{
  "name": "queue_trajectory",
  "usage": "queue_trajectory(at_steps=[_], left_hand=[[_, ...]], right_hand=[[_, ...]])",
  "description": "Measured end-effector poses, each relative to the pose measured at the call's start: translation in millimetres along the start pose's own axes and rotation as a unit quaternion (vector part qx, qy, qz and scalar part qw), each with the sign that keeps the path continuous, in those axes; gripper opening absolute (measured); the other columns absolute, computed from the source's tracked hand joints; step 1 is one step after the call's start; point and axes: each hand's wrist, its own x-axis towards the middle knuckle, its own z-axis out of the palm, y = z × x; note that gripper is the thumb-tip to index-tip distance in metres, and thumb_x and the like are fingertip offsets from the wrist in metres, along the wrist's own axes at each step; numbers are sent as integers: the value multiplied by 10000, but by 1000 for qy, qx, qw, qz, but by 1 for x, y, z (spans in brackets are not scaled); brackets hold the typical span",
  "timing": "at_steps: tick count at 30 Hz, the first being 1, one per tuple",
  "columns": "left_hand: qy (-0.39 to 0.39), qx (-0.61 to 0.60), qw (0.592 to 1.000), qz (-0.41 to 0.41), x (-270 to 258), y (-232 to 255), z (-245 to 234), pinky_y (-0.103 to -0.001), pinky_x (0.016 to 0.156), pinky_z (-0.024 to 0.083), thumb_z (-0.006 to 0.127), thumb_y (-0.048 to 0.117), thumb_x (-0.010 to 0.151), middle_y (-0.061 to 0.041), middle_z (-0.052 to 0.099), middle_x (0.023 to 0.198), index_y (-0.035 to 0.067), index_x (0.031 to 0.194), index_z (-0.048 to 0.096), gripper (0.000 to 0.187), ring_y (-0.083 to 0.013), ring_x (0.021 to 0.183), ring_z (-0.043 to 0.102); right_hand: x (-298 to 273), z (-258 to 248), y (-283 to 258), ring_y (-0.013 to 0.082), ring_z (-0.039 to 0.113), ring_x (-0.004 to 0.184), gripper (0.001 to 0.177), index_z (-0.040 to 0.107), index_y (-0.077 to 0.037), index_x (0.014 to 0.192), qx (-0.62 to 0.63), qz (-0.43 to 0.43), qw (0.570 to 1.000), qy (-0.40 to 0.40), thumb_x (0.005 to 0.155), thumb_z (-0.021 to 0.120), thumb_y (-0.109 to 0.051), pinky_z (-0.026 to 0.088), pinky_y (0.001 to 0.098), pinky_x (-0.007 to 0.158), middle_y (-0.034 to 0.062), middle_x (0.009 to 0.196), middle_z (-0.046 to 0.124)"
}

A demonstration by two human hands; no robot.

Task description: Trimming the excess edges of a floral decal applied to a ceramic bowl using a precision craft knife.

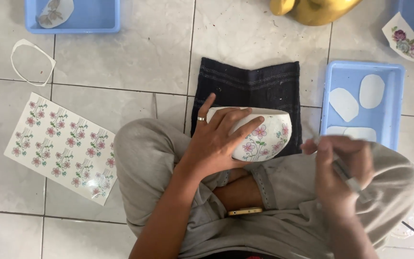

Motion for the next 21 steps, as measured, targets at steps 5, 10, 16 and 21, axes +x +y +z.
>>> queue_trajectory(at_steps=[5, 10, 16, 21], left_hand=[[-42, -8, 999, 6, -2, 5, 3, -721, 1129, 137, 952, 571, 697, -83, 566, 1298, 200, 1362, 486, 893, -265, 1078, 615], [-40, -1, 999, 8, -2, 9, 3, -721, 1128, 145, 980, 538, 671, -78, 567, 1291, 200, 1335, 495, 889, -261, 1044, 613], [-49, -31, 998, 3, -4, 2, -2, -699, 1138, 146, 940, 548, 701, -70, 540, 1274, 157, 1257, 548, 785, -276, 1091, 601], [-102, -56, 992, 48, -7, -5, -11, -702, 1150, 177, 1048, 387, 616, -73, 480, 1370, 165, 1333, 461, 953, -280, 1290, 536]], right_hand=[[-28, 11, -2, 180, 694, 810, 119, 556, -8, 1055, -32, -28, 999, -23, 974, 591, -89, 537, 243, 713, 120, 970, 666], [-6, 17, -7, 206, 708, 925, 126, 599, -9, 1050, -61, -68, 994, -65, 966, 616, -101, 560, 267, 801, 111, 1016, 687], [-3, 14, 12, 257, 696, 1064, 140, 631, 18, 1047, 102, 111, 988, -46, 949, 629, -82, 575, 307, 966, 181, 1093, 685], [-5, 4, 23, 172, 694, 863, 211, 633, 18, 1044, 68, 131, 987, -58, 927, 658, -156, 577, 235, 780, 118, 987, 696]])
